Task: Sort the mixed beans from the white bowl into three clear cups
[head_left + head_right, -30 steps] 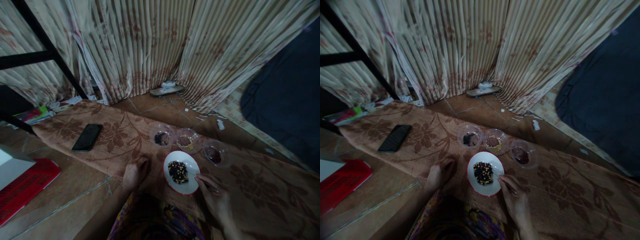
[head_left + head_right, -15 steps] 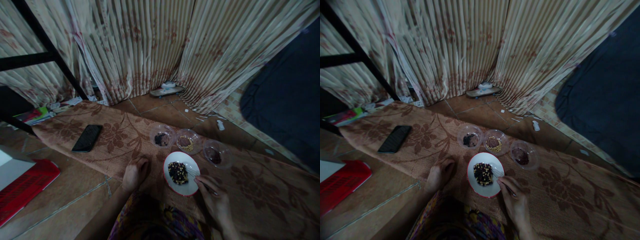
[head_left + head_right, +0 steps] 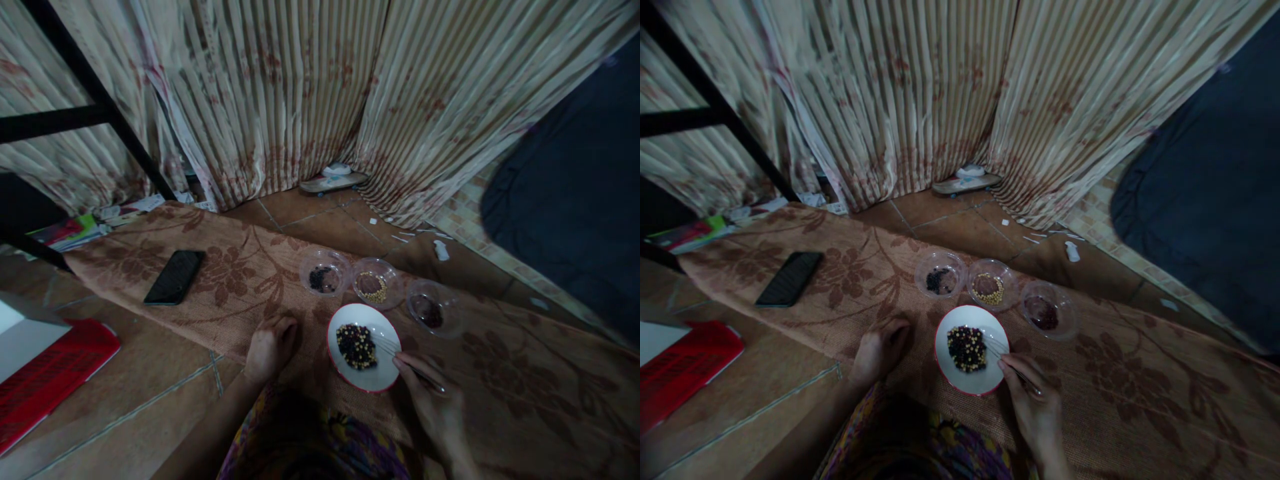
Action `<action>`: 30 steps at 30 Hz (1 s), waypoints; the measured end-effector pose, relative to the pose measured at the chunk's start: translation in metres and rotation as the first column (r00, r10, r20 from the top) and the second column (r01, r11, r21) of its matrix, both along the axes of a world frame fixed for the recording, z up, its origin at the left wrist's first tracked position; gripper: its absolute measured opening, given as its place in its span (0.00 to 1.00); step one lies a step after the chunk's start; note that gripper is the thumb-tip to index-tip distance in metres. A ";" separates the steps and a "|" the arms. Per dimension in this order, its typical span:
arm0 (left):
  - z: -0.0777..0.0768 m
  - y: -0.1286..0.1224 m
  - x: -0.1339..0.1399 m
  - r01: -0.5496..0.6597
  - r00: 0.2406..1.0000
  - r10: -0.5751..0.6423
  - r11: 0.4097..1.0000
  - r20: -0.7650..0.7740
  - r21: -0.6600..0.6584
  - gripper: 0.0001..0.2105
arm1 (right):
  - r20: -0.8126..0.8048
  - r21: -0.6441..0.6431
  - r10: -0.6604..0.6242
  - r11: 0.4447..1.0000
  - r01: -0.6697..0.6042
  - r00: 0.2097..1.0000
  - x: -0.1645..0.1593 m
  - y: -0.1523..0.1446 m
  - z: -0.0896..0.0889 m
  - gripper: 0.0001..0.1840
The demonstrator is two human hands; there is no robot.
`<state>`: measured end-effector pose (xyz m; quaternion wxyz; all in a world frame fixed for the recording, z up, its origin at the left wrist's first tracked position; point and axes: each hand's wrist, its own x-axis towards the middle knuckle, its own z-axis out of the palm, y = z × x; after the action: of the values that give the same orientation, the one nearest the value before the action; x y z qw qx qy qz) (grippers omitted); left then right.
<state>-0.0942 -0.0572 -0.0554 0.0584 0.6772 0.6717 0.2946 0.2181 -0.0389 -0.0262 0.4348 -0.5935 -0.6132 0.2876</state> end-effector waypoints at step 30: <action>-0.002 0.000 0.001 -0.007 1.000 0.007 1.000 0.014 -0.031 0.07 | -0.025 -0.050 -0.020 0.999 0.019 0.999 -0.006 0.001 0.002 0.12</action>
<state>-0.0935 -0.0574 -0.0570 0.0726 0.6717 0.6781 0.2893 0.2121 -0.0381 -0.0238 0.4305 -0.6065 -0.5943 0.3061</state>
